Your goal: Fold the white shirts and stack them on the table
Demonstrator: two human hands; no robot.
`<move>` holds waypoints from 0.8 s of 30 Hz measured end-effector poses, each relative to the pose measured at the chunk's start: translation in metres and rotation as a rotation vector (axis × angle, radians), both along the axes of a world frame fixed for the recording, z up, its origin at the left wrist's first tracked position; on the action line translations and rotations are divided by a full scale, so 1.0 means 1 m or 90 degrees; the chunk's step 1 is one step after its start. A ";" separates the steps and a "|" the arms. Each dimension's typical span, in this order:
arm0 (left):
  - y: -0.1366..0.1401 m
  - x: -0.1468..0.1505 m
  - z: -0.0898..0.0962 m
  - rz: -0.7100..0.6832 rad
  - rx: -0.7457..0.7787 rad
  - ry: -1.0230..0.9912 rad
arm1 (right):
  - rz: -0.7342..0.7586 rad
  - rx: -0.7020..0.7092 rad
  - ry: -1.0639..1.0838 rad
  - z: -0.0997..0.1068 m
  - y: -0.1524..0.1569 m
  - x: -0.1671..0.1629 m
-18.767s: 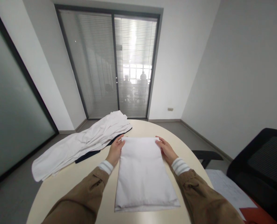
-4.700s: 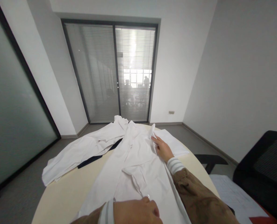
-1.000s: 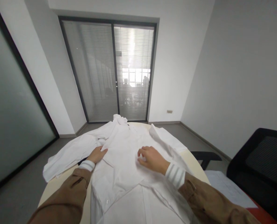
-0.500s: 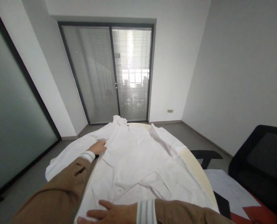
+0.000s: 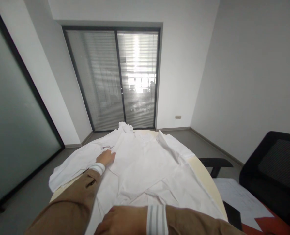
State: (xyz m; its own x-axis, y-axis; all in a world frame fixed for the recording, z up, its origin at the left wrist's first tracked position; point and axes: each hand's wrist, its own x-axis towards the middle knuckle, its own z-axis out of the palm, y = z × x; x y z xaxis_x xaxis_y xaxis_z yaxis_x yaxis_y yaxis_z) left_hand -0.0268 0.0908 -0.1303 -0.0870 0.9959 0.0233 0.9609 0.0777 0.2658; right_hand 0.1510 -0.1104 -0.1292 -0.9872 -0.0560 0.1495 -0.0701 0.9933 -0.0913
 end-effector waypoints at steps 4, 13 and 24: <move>-0.017 0.006 -0.016 0.043 0.062 -0.026 | -0.388 -0.058 -0.065 0.038 0.037 0.065; -0.031 0.003 -0.028 0.063 0.113 -0.049 | -0.889 -0.148 -0.328 0.064 0.070 0.202; -0.031 -0.002 -0.031 0.035 0.124 -0.052 | -0.801 -0.471 -0.276 0.048 0.080 0.256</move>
